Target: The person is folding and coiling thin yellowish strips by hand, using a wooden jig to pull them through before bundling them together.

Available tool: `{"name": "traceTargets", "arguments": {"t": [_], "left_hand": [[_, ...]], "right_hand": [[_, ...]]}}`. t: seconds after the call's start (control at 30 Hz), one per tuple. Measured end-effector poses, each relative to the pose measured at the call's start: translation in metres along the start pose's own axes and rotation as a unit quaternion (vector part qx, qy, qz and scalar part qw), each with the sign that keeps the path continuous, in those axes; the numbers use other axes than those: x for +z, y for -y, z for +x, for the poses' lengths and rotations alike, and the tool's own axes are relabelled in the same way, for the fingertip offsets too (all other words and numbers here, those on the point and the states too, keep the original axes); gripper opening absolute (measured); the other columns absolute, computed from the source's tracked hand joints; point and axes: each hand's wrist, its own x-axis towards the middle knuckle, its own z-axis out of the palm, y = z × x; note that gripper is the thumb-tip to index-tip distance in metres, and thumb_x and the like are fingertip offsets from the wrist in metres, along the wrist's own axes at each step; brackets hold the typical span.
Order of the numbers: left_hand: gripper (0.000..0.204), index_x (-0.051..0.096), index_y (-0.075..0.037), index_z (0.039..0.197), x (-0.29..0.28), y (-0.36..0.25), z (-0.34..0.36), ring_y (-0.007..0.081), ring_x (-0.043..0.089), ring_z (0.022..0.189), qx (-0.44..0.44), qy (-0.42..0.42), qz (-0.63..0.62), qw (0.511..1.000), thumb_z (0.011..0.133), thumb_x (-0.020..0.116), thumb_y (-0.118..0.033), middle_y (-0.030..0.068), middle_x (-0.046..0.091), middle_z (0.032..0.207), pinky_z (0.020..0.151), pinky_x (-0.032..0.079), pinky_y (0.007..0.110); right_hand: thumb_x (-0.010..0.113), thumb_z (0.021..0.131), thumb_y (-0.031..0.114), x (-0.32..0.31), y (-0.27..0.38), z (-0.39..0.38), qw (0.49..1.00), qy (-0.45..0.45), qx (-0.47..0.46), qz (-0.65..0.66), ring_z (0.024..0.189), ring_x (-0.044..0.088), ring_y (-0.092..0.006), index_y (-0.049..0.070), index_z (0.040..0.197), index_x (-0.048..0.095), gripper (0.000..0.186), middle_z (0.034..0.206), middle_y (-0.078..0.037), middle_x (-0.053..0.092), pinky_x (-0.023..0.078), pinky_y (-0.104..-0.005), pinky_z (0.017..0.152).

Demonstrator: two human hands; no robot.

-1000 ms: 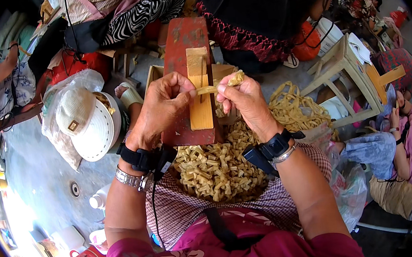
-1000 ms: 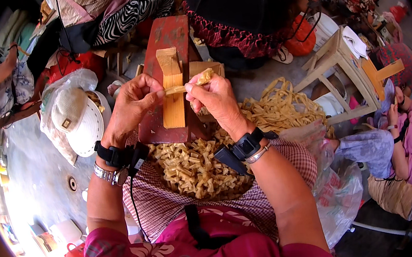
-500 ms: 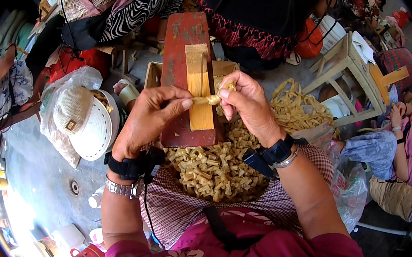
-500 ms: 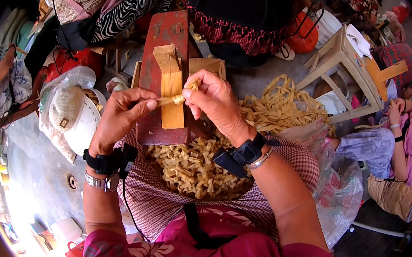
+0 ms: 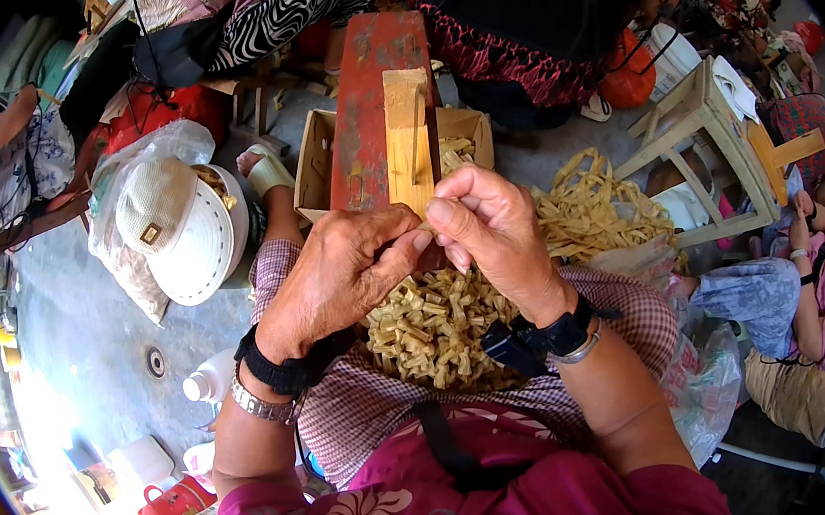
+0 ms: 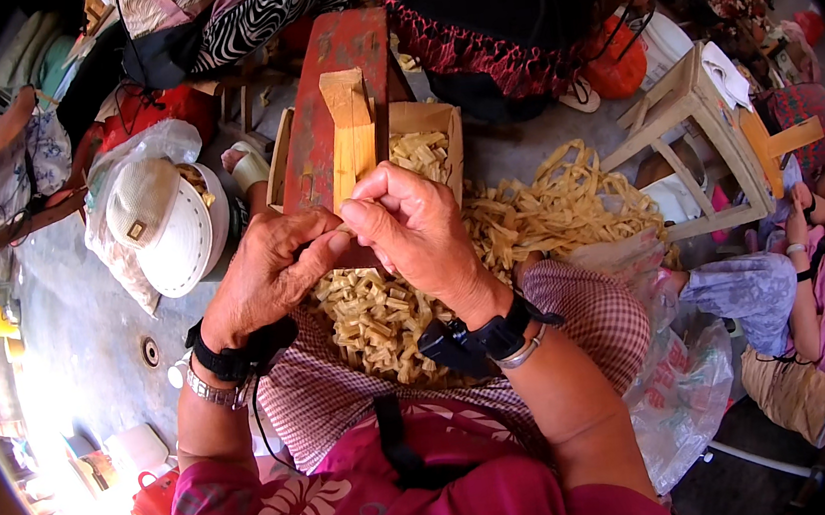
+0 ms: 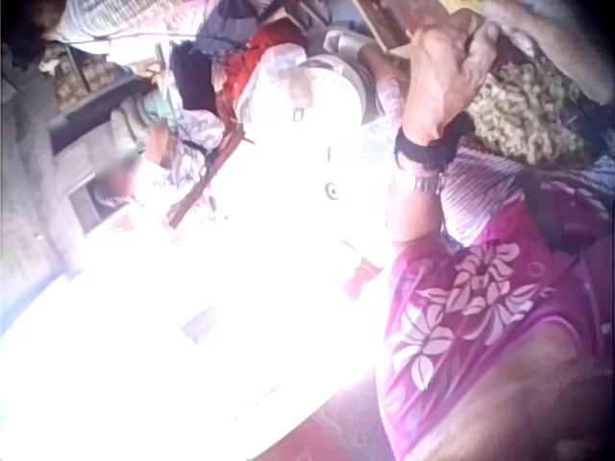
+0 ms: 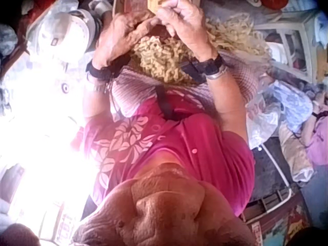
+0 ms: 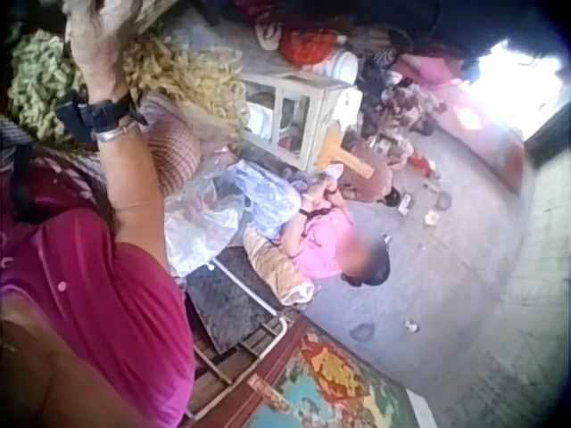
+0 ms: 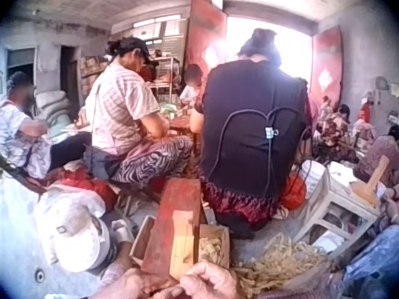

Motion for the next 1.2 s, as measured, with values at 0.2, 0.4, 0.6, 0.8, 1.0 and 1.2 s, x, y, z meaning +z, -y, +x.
{"name": "traceTargets", "arguments": {"t": [0.2,0.4,0.6,0.8,1.0,1.2], "left_hand": [[0.022,0.059,0.004,0.083,0.003,0.006,-0.003,0.0129,0.051,0.055,-0.054,0.001,-0.074,0.996,0.092,0.055,-0.016,0.0085,0.057,0.063,0.052,0.043,0.028],[0.01,0.061,0.002,0.087,-0.002,0.015,0.017,0.0061,0.049,0.063,-0.11,-0.065,-0.187,0.974,0.09,0.059,-0.007,-0.0012,0.057,0.07,0.057,0.044,0.023],[0.003,0.061,0.002,0.087,-0.001,0.035,0.031,0.0039,0.051,0.072,-0.049,-0.097,-0.171,0.979,0.086,0.061,-0.001,-0.001,0.06,0.077,0.065,0.044,0.021],[0.003,0.062,0.0,0.082,0.001,0.044,0.038,0.0036,0.051,0.075,-0.069,-0.095,-0.155,0.981,0.085,0.061,-0.001,-0.0027,0.059,0.078,0.069,0.043,0.02],[0.003,0.061,0.0,0.082,0.005,0.048,0.041,0.0035,0.051,0.073,-0.072,-0.103,-0.173,0.977,0.084,0.06,-0.001,-0.0025,0.058,0.076,0.067,0.044,0.021],[0.004,0.06,0.0,0.081,0.007,0.054,0.04,0.0028,0.051,0.072,-0.075,-0.107,-0.156,0.979,0.084,0.06,-0.002,-0.0029,0.058,0.075,0.065,0.044,0.021]], "right_hand": [[0.058,0.093,0.017,-0.001,-0.005,-0.003,0.997,-0.021,0.038,0.061,0.048,0.047,-0.0031,0.002,0.088,0.056,0.016,0.067,-0.002,0.057,0.039,-0.017,0.042],[0.058,0.091,0.015,-0.011,-0.003,0.019,0.996,-0.041,0.005,-0.078,0.05,0.051,-0.0035,0.001,0.089,0.057,0.015,0.066,-0.002,0.059,0.042,-0.0175,0.043],[0.059,0.089,0.011,-0.013,-0.012,0.032,0.997,-0.062,0.027,-0.022,0.052,0.052,-0.0047,0.001,0.088,0.054,0.011,0.07,-0.005,0.059,0.045,-0.0194,0.045],[0.058,0.089,0.01,-0.018,-0.021,0.037,0.996,-0.068,0.058,-0.025,0.053,0.053,-0.0054,0.001,0.089,0.054,0.01,0.072,-0.006,0.06,0.045,-0.0198,0.046],[0.057,0.089,0.009,-0.021,-0.022,0.039,0.993,-0.063,0.058,-0.086,0.053,0.053,-0.0058,0.001,0.088,0.053,0.009,0.071,-0.005,0.06,0.044,-0.0202,0.045],[0.056,0.087,0.006,-0.02,-0.02,0.04,0.988,-0.052,0.057,-0.131,0.054,0.051,-0.0052,0.0,0.086,0.054,0.006,0.07,-0.003,0.059,0.042,-0.0205,0.047]]}}
